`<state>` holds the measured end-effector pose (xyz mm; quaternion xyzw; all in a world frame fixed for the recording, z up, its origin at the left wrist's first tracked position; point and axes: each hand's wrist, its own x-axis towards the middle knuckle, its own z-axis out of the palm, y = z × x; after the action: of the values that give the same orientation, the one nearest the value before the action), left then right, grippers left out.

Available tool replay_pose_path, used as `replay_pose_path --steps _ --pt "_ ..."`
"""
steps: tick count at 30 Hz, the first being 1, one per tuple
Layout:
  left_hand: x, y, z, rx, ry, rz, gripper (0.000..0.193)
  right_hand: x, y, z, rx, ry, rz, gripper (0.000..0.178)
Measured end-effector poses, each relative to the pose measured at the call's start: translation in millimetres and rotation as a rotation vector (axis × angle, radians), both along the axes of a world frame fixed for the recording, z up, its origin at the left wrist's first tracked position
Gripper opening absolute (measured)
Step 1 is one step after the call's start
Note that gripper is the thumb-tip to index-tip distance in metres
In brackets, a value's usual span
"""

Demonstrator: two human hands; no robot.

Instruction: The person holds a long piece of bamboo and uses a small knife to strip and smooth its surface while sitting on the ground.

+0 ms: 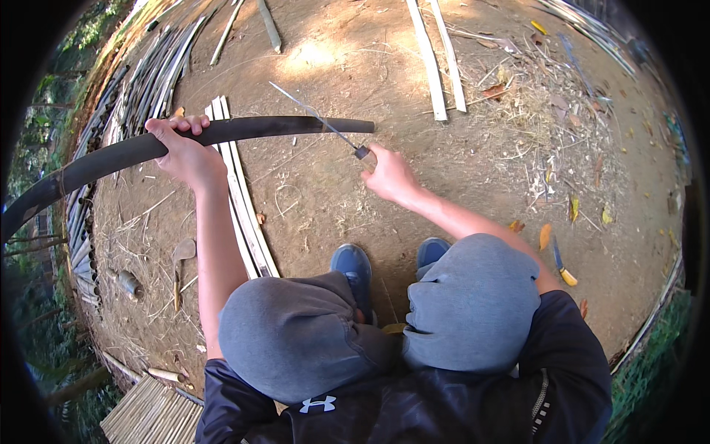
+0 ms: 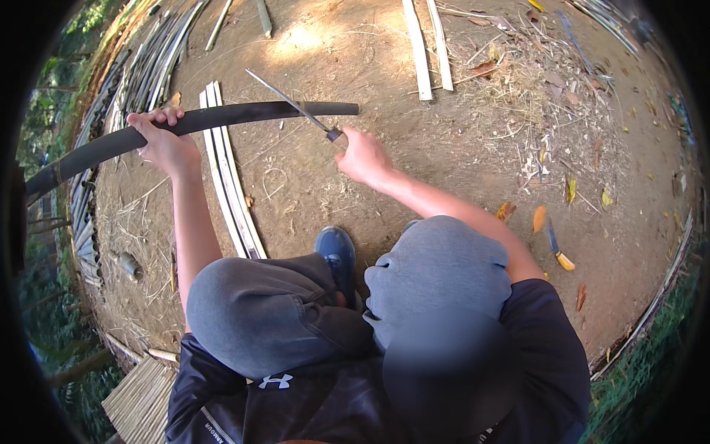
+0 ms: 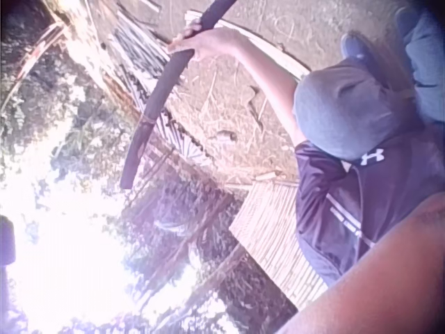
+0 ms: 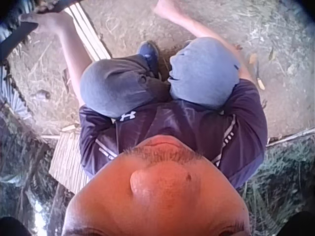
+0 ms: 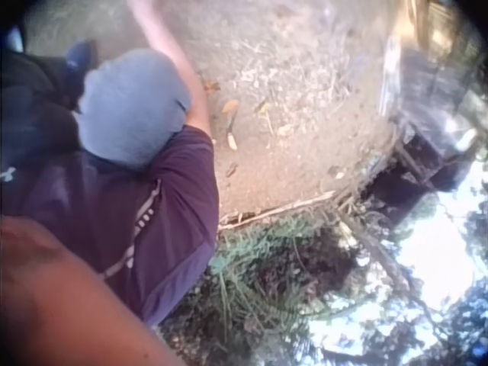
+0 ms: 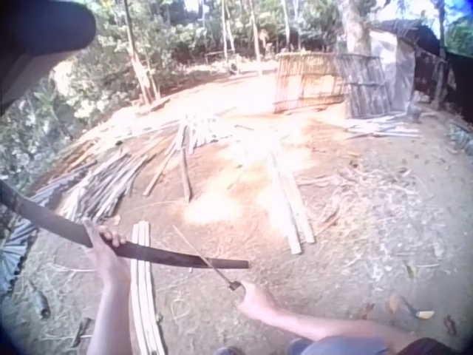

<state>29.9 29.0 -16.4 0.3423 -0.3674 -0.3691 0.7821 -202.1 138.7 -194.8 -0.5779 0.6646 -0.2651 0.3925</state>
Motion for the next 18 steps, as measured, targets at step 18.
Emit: replay_pose_path --steps 18 --pt "-5.5 -7.4 -1.3 0.056 0.068 0.105 0.042 -27.1 -30.6 -12.0 0.067 0.019 -0.047 0.033"
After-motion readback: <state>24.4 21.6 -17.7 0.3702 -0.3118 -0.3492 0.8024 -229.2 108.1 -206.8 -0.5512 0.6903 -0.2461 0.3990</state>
